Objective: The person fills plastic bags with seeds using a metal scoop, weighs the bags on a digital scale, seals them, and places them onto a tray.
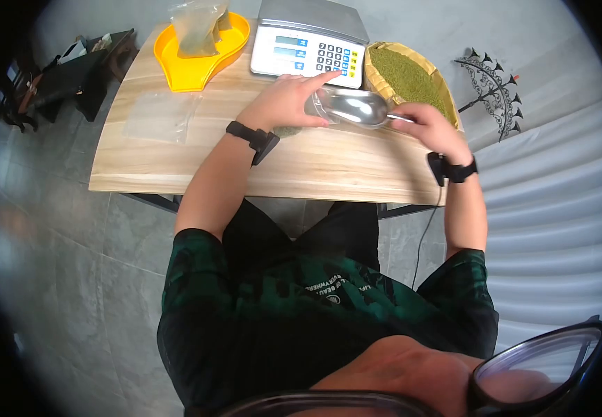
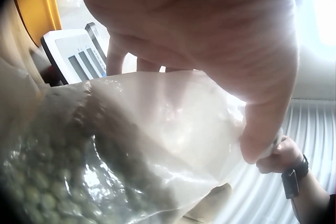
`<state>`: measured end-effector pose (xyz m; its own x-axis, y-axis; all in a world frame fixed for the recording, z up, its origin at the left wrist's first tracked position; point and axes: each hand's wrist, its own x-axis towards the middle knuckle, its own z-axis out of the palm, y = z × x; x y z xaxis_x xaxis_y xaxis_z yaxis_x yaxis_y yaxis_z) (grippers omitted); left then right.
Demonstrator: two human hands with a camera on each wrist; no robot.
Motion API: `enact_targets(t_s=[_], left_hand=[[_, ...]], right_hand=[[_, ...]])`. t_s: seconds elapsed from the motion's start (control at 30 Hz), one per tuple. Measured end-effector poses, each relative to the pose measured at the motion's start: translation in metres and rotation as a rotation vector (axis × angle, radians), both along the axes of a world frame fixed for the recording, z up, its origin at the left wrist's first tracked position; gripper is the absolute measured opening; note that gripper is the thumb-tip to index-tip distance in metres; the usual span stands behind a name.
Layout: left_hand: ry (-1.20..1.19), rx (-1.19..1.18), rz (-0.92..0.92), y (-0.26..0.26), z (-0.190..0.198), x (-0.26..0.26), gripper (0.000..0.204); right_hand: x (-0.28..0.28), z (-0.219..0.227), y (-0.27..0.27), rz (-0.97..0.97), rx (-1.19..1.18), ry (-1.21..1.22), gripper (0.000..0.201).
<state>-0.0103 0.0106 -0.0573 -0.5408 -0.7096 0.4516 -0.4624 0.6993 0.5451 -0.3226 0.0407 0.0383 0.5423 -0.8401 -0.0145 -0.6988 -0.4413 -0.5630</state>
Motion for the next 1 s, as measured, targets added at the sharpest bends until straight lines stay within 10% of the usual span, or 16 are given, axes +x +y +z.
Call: enact_targets(t_s=[0.1, 0.37, 1.0], left_hand=[[-0.019, -0.002, 0.009, -0.001, -0.003, 0.000, 0.093], [-0.049, -0.010, 0.017, 0.001, 0.002, -0.001, 0.092], [-0.045, -0.014, 0.026, 0.001, 0.001, 0.001, 0.092]], right_hand=[[-0.050, 0.009, -0.011, -0.130, 0.053, -0.172, 0.026], [-0.143, -0.014, -0.061, -0.443, -0.124, 0.333, 0.032], [-0.079, -0.047, -0.086, -0.500, -0.177, 0.259, 0.036]])
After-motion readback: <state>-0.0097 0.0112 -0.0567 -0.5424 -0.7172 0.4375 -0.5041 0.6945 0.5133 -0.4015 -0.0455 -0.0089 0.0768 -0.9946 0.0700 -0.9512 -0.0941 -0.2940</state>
